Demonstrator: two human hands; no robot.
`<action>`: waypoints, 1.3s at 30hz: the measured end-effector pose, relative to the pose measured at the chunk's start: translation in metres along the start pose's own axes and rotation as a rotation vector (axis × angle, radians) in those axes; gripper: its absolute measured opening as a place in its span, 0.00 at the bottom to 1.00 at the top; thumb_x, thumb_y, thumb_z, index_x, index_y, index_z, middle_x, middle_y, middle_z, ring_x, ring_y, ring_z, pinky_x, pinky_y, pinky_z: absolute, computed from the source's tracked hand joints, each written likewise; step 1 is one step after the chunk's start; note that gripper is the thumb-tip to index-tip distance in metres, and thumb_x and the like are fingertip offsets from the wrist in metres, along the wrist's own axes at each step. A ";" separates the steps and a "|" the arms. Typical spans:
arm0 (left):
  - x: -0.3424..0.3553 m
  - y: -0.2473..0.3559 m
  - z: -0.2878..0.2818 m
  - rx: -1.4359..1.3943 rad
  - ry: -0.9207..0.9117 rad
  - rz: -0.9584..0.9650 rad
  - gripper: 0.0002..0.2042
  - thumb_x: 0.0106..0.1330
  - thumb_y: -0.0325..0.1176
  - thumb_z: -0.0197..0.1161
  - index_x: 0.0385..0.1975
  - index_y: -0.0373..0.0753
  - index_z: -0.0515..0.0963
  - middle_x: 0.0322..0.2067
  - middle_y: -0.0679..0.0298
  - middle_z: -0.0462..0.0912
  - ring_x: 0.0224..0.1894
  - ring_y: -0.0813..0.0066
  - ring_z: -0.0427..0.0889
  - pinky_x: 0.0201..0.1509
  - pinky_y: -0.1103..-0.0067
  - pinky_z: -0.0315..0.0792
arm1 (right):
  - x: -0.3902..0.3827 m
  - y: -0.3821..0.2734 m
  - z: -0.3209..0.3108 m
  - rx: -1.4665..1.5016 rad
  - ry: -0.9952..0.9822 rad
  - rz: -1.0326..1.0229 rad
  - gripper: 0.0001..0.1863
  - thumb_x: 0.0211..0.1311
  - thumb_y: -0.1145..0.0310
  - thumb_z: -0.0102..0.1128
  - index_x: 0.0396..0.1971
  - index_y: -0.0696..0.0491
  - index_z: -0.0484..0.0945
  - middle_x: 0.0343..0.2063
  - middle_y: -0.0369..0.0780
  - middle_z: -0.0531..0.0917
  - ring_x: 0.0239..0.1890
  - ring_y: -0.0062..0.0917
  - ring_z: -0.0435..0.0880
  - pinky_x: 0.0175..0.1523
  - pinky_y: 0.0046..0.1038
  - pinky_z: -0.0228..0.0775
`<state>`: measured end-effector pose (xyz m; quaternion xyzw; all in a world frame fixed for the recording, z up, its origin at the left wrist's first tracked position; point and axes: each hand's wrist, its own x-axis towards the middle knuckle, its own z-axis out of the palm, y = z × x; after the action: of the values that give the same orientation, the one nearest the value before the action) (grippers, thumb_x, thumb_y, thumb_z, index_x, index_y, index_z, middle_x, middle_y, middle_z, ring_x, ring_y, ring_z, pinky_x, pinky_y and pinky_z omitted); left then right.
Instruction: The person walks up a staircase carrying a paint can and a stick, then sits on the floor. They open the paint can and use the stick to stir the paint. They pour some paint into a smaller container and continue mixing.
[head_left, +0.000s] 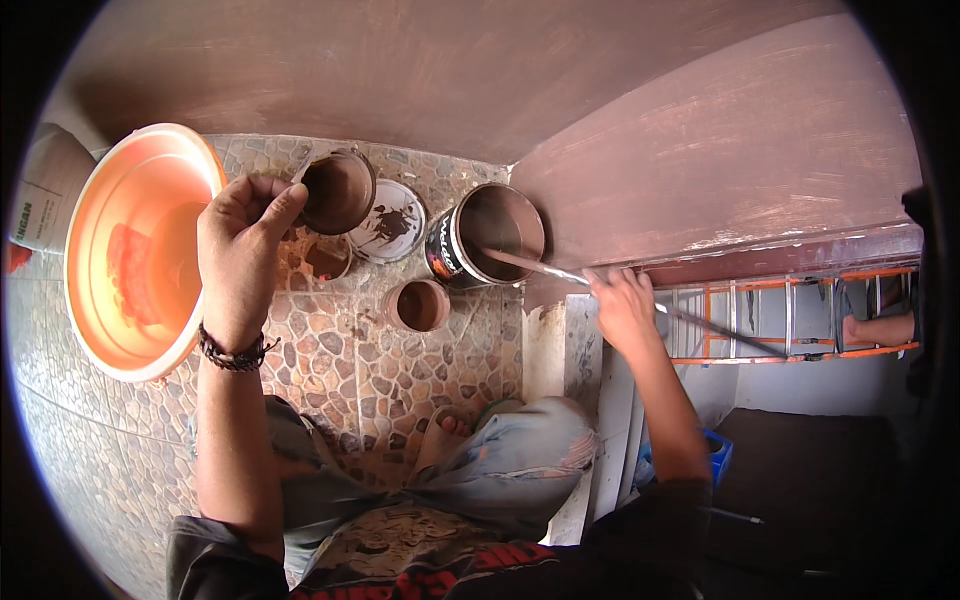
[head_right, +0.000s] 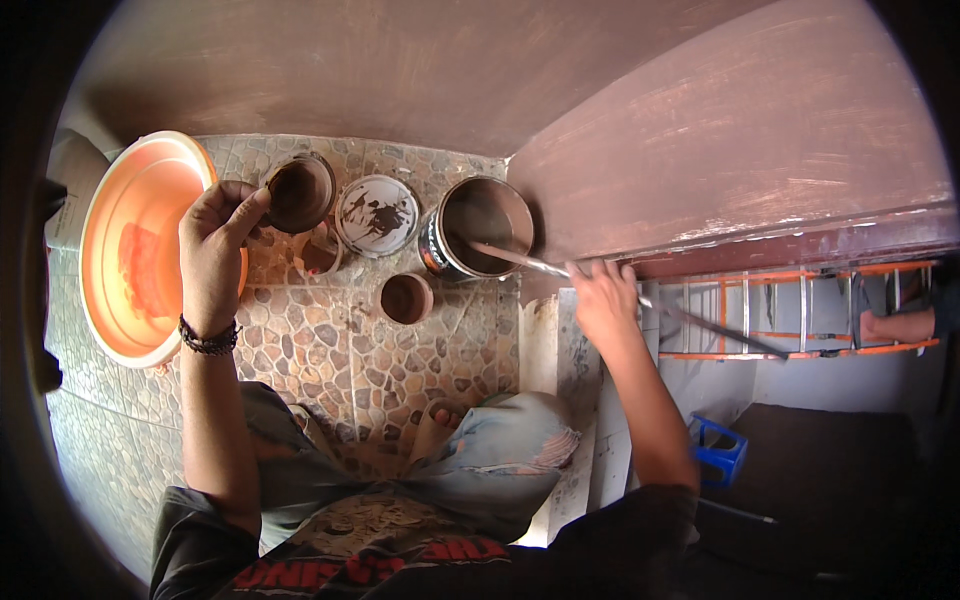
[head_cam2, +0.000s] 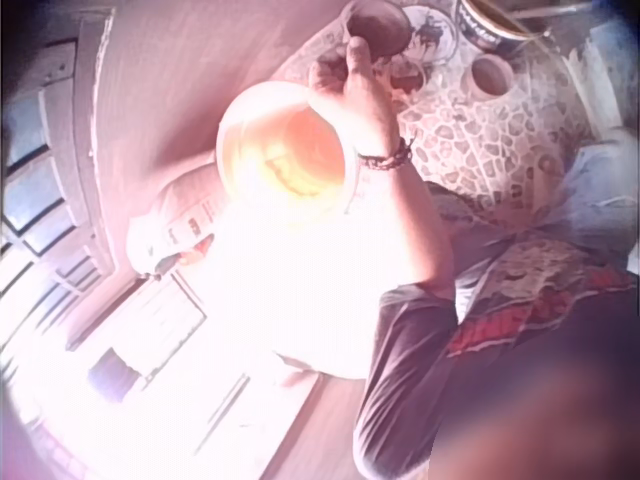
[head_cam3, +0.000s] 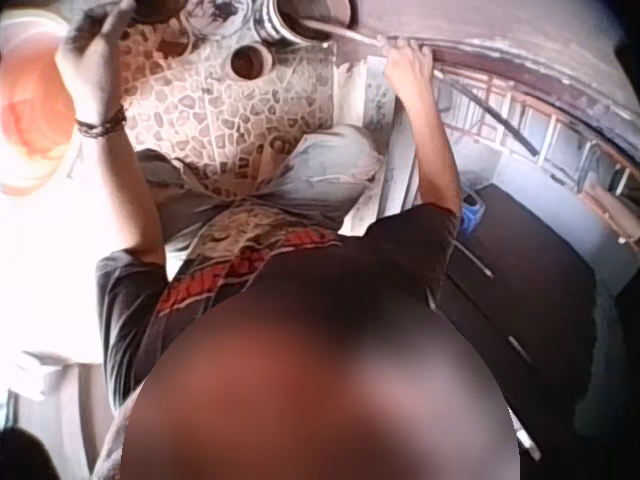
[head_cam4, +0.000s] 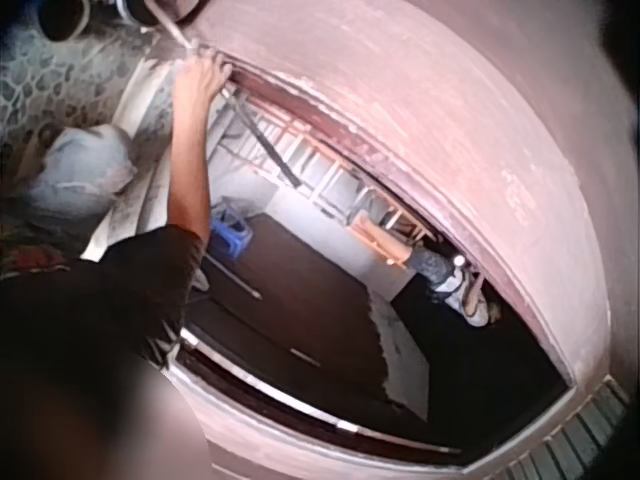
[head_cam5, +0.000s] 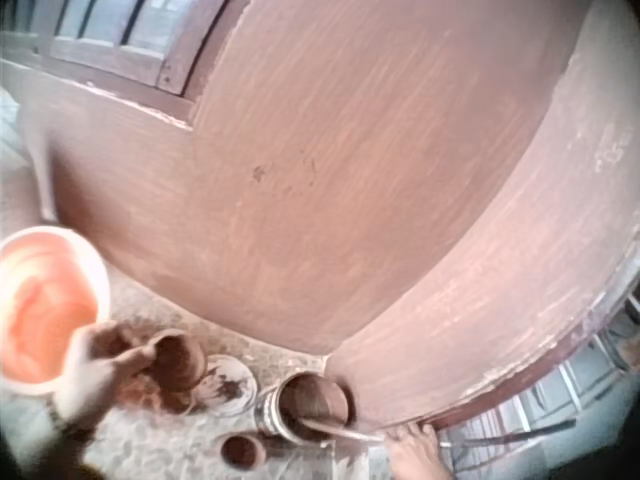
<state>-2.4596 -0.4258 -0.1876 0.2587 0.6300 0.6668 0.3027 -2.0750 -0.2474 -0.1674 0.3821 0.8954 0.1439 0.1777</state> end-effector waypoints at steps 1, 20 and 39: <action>-0.001 0.001 0.000 -0.013 -0.007 0.016 0.04 0.62 0.27 0.63 0.29 0.33 0.78 0.25 0.71 0.78 0.27 0.88 0.71 0.34 0.88 0.66 | 0.017 -0.009 -0.006 -0.047 -0.029 -0.035 0.22 0.55 0.76 0.53 0.52 0.47 0.76 0.37 0.45 0.78 0.42 0.38 0.79 0.43 0.41 0.71; 0.000 0.004 0.000 -0.093 -0.015 -0.051 0.05 0.63 0.30 0.63 0.28 0.36 0.77 0.25 0.72 0.78 0.27 0.88 0.72 0.32 0.87 0.66 | 0.101 -0.048 -0.025 -0.009 -0.392 0.118 0.13 0.52 0.71 0.55 0.37 0.48 0.85 0.39 0.48 0.83 0.45 0.39 0.82 0.50 0.36 0.74; 0.015 -0.010 -0.017 0.234 -0.034 -0.113 0.07 0.55 0.29 0.64 0.28 0.30 0.80 0.20 0.65 0.80 0.24 0.82 0.75 0.30 0.82 0.70 | 0.095 -0.046 -0.012 0.195 -0.367 0.291 0.13 0.54 0.67 0.55 0.38 0.49 0.84 0.43 0.48 0.82 0.48 0.41 0.80 0.54 0.38 0.71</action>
<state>-2.4818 -0.4260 -0.1997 0.2676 0.7118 0.5661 0.3182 -2.1705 -0.2100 -0.1947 0.5420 0.7933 0.0093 0.2772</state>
